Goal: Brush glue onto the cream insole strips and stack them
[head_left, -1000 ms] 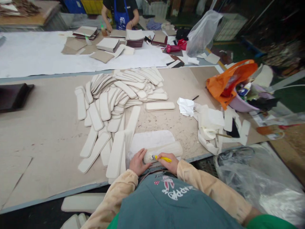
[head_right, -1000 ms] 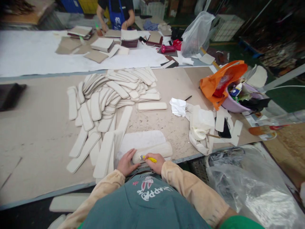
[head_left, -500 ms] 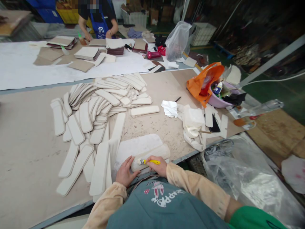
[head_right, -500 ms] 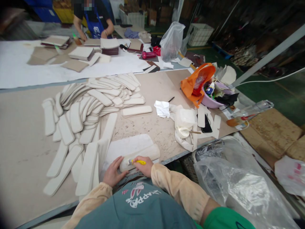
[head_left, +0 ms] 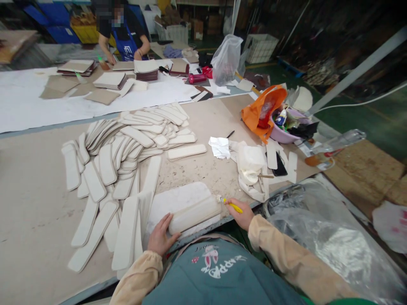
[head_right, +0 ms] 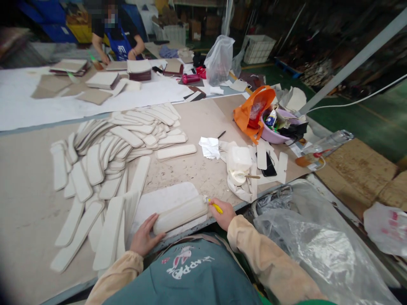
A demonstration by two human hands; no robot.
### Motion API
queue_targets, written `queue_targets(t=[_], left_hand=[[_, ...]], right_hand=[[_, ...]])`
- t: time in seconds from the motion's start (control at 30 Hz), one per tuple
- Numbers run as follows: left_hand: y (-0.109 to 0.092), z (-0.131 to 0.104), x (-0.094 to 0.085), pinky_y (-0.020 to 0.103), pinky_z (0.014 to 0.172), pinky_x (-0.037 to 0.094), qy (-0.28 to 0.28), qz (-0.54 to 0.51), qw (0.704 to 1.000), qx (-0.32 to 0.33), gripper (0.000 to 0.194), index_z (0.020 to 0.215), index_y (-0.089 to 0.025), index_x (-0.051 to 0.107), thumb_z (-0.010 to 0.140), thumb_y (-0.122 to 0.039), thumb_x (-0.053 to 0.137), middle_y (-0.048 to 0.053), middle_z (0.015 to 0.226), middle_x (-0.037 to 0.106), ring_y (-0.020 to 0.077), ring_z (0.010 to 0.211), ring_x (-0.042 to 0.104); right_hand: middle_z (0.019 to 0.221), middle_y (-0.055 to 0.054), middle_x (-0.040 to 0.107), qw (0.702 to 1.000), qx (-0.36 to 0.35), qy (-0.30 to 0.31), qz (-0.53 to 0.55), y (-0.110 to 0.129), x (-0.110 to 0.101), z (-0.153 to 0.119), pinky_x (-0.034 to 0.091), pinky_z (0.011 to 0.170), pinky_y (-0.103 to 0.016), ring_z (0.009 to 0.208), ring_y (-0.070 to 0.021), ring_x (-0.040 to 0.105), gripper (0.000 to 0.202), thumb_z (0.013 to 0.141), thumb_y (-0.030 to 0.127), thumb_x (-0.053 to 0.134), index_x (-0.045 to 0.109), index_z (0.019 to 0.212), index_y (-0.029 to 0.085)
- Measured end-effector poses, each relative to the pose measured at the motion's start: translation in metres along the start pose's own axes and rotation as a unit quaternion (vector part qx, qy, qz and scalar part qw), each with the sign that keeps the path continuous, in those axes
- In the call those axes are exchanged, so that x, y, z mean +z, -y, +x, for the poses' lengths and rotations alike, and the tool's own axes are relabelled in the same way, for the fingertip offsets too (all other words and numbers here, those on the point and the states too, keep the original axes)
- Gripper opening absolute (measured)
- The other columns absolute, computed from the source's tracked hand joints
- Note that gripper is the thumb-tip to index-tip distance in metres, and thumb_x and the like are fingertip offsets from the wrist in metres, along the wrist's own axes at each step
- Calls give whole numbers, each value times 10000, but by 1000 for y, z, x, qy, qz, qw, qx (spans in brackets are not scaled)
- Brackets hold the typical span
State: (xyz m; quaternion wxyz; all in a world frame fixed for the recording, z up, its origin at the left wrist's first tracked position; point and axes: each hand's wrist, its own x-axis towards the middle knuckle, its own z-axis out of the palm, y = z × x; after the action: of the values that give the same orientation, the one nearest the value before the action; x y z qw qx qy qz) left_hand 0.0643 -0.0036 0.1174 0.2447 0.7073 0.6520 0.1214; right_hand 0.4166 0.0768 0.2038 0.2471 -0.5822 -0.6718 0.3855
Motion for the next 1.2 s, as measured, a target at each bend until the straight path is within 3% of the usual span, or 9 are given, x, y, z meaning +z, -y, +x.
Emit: queue_targets(t=[0.13, 0.27, 0.4, 0.47, 0.53, 0.67, 0.77, 0.9, 1.2], left_hand=[[1, 0, 0, 403, 1037, 378, 5, -4, 1000, -6, 686, 1337, -223, 367, 733, -468, 581, 81, 1374, 425, 239, 1234, 434], [-14, -5, -9, 402, 1048, 362, 21, -7, 999, -45, 728, 1340, -195, 375, 697, -429, 622, 106, 1382, 417, 249, 1248, 417], [-30, -7, -22, 407, 1055, 349, 54, -14, 996, -68, 988, 1379, -181, 311, 543, -490, 736, 136, 1416, 364, 284, 1273, 379], [-33, -9, -32, 397, 1042, 364, 19, -9, 997, -81, 1122, 1413, -156, 209, 505, -542, 745, 152, 1438, 317, 287, 1288, 352], [-31, -14, -46, 386, 1039, 360, -59, 16, 993, -104, 1016, 1409, -134, 211, 609, -553, 677, 160, 1418, 339, 271, 1283, 352], [-8, -28, -83, 438, 1003, 347, -196, 121, 947, -222, 585, 1271, -116, 444, 793, -444, 519, 190, 1299, 449, 293, 1199, 421], [17, -33, -102, 443, 929, 382, -164, 153, 924, -310, 492, 1182, -110, 523, 779, -392, 542, 195, 1202, 528, 308, 1109, 489], [36, -35, -105, 365, 852, 422, -130, 138, 926, -328, 395, 1081, -131, 594, 771, -372, 553, 143, 1061, 617, 260, 975, 571], [26, -34, -100, 399, 821, 417, -198, 164, 908, -332, 394, 1075, -167, 572, 736, -366, 590, 116, 1008, 575, 276, 943, 546]], right_hand=[[836, -55, 673, 985, -105, 65, -118, 15, 23, -4, 468, 734, -283, 786, -186, 629, 211, 840, 228, 431, 630, 901, 196], [851, -42, 681, 967, -201, 146, -48, 29, 46, -8, 489, 736, -244, 792, -159, 643, 206, 851, 212, 430, 622, 927, 206], [907, -45, 679, 974, -202, 97, 26, 22, 40, -5, 515, 733, -231, 810, -158, 650, 208, 872, 291, 447, 613, 965, 208], [864, -34, 679, 983, -167, 66, 36, 11, 31, 0, 530, 655, -223, 720, -156, 655, 200, 855, 339, 486, 619, 947, 222], [848, -33, 678, 987, -148, 38, 50, 4, 22, 2, 537, 607, -225, 668, -161, 655, 211, 836, 377, 512, 621, 945, 234], [824, -43, 677, 989, -133, -7, 60, 3, 11, 0, 545, 598, -243, 659, -181, 656, 230, 807, 408, 548, 621, 951, 246], [807, -42, 676, 991, -128, -12, 38, 9, 15, -1, 544, 625, -257, 690, -189, 654, 223, 815, 402, 540, 617, 959, 249], [900, -42, 675, 986, -165, 8, 22, 14, 24, 0, 542, 673, -258, 757, -185, 657, 213, 830, 374, 524, 619, 970, 245], [901, -67, 668, 980, -201, -1, -6, 23, 26, -2, 540, 699, -271, 770, -186, 648, 199, 848, 324, 514, 616, 974, 209]])
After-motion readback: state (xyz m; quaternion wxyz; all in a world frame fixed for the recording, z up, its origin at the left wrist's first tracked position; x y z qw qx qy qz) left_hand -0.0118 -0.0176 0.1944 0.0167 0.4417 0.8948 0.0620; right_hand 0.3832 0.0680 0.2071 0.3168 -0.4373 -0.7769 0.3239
